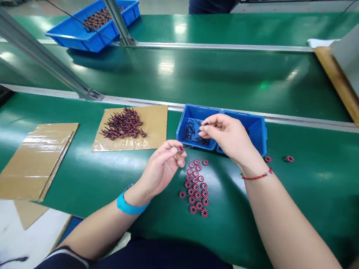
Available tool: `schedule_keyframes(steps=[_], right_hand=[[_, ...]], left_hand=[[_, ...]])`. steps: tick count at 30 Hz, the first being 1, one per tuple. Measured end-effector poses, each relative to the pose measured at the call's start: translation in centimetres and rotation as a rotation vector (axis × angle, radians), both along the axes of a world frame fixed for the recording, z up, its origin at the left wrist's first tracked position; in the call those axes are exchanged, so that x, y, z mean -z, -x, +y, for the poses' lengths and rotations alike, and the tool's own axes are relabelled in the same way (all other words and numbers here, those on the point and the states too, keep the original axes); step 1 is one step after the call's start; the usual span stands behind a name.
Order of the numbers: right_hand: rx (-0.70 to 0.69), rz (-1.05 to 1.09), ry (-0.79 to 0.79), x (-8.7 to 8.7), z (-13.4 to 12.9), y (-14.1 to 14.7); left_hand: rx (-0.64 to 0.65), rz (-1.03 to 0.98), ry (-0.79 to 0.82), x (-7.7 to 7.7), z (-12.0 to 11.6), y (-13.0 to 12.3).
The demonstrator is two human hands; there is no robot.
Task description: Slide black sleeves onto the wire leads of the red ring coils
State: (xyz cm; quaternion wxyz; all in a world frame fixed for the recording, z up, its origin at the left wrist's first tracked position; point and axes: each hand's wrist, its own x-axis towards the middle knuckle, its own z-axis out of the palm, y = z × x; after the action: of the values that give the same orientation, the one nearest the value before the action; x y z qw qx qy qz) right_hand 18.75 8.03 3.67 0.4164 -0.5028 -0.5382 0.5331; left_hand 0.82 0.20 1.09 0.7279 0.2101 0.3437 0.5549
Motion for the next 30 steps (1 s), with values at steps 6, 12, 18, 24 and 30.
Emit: schedule_keyframes(steps=[6, 12, 18, 24, 30], right_hand=[[0.074, 0.315, 0.105, 0.0, -4.6, -0.2], [0.104, 0.302, 0.044, -0.2, -7.3, -0.2], [0.1, 0.155, -0.053, -0.6, -7.9, -0.2], [0.118, 0.049, -0.086, -0.6, -8.2, -0.5], [0.104, -0.012, -0.129, -0.7, -8.4, -0.5]], left_hand=[[0.148, 0.053, -0.044, -0.5, -1.0, -0.4], [0.259, 0.086, -0.049, -0.4, -1.6, -0.6], [0.278, 0.13, -0.049, -0.2, -1.8, -0.6], [0.273, 0.132, -0.057, 0.0, -1.8, -0.6], [0.268, 0.112, -0.059, 0.0, -1.8, -0.7]])
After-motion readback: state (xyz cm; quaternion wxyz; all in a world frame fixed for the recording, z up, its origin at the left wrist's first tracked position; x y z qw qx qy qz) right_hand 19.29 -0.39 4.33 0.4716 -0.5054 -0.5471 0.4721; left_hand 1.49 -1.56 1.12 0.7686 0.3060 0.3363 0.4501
